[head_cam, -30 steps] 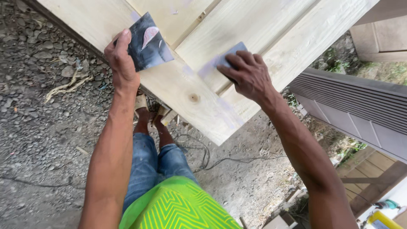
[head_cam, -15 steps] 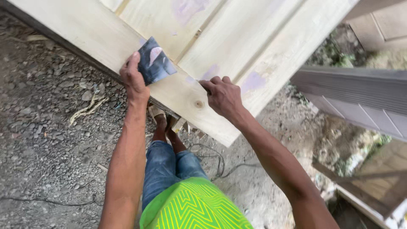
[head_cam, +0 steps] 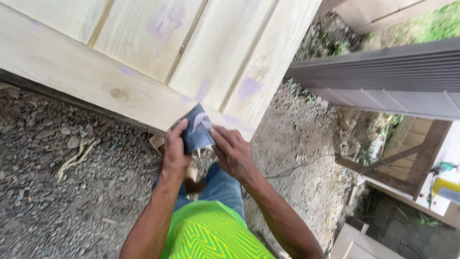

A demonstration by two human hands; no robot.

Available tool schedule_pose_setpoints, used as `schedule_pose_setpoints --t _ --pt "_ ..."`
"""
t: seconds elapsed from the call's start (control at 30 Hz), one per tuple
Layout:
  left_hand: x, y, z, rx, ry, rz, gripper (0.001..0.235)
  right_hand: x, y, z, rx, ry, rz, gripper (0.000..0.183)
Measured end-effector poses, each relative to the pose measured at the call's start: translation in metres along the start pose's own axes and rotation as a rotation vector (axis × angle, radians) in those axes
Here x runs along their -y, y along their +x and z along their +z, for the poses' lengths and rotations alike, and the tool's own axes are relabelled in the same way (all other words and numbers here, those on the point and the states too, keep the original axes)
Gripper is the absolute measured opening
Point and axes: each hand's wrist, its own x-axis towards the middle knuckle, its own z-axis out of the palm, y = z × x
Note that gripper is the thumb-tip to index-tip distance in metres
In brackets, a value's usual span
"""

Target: The person mixes a pinkish filler with a putty knife and applies it to gaps and nail holes on a wooden door. They then use a sanding block to smooth the filled areas on the door's surface.

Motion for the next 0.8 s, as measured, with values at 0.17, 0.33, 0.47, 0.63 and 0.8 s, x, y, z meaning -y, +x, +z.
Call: schedule_pose_setpoints --t 0.17,0.33,0.47,0.63,0.8 --pt "-0.022 -0.018 0.022 0.200 0.107 0.001 0.033 -0.044 -0.017 -0.058 0.376 -0.245 -0.213 0.040" --pt "-0.051 -0.051 0.078 0.272 0.738 0.102 0.039 -0.053 -0.008 -0.138 0.192 -0.292 -0.274 0.038" --pt "-0.043 -0.067 0.120 0.367 0.866 0.270 0.035 -0.040 0.014 -0.194 0.199 -0.360 -0.362 0.044" --pt "-0.002 -0.064 0.149 0.430 0.872 0.556 0.030 -0.074 0.034 -0.201 0.323 -0.354 -0.491 0.044" --pt "0.088 -0.022 0.162 0.097 0.479 0.578 0.029 -0.172 0.018 -0.187 0.376 -0.214 -0.685 0.049"
